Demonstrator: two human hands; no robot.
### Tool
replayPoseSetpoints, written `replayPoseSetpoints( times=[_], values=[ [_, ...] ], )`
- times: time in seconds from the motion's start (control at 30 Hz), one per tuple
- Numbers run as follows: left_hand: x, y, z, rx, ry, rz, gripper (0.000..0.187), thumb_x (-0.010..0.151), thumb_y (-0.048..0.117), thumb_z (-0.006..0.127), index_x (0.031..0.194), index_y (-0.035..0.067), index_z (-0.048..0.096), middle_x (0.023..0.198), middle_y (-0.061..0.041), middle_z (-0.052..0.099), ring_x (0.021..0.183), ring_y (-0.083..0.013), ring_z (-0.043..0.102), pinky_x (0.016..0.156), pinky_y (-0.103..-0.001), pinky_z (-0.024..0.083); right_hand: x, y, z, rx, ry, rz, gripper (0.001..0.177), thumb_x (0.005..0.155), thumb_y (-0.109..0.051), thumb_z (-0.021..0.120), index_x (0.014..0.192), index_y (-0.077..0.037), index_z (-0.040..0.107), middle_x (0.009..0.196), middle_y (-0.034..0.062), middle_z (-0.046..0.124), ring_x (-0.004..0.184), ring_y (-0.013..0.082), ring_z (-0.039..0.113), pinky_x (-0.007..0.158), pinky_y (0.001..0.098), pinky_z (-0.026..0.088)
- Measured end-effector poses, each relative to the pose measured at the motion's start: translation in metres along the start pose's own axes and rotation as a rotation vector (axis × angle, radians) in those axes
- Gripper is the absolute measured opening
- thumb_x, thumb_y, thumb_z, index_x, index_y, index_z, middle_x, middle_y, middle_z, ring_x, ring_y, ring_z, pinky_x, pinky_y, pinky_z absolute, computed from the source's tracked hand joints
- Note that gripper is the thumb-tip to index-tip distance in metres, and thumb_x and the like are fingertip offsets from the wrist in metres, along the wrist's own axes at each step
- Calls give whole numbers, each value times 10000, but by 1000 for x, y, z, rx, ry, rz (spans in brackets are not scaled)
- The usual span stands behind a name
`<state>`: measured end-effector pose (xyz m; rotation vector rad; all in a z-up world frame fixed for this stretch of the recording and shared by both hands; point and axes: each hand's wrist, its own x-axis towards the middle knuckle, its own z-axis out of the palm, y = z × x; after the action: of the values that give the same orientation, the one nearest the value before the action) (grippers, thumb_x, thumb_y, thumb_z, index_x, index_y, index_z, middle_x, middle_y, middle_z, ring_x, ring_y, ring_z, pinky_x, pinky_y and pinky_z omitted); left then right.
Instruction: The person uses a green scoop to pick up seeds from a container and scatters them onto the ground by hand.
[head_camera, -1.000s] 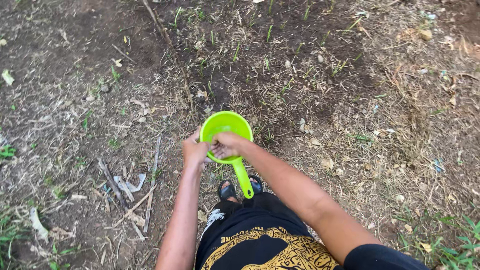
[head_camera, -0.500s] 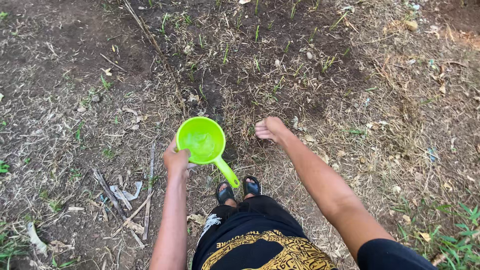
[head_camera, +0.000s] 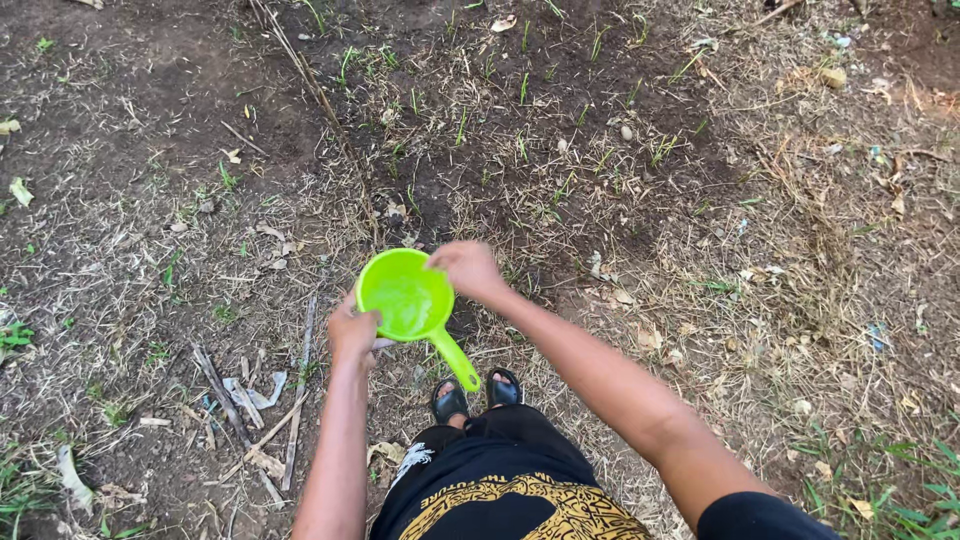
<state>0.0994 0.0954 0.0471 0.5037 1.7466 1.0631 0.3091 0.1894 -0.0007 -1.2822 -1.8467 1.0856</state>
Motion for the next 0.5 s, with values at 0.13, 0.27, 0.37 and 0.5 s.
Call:
replayPoseSetpoints(
  times=[0.13,0.27,0.37,0.5],
  values=[
    [-12,7,11,68,-47,7,690,821,-126,551,1447,161,595,1134,-156,716,822,-289,763,603,-438,683,-2,-13,49,-368,-326,80,245,856,-251,629,891,-69,789,868,197,748,776,367,714,778,482,583],
    [-40,19,27,156,-30,89,702,812,-116,562,1433,209,599,1115,-138,748,757,-230,728,572,-374,639,-4,36,96,-478,-342,293,299,816,-305,672,830,-18,754,833,226,712,769,375,693,741,494,571],
    [-49,12,28,208,28,121,689,800,-115,556,1413,195,617,1138,-109,759,772,-203,726,579,-328,606,-3,68,114,468,-486,750,192,833,-159,592,769,-21,708,690,152,668,604,295,629,543,448,510],
    [-24,-21,10,87,85,96,690,770,-130,559,1389,162,649,1158,-113,749,847,-173,737,639,-280,608,-4,47,92,1217,-618,1051,212,876,-146,505,713,-48,599,632,77,586,540,189,571,512,306,512]
  ],
)
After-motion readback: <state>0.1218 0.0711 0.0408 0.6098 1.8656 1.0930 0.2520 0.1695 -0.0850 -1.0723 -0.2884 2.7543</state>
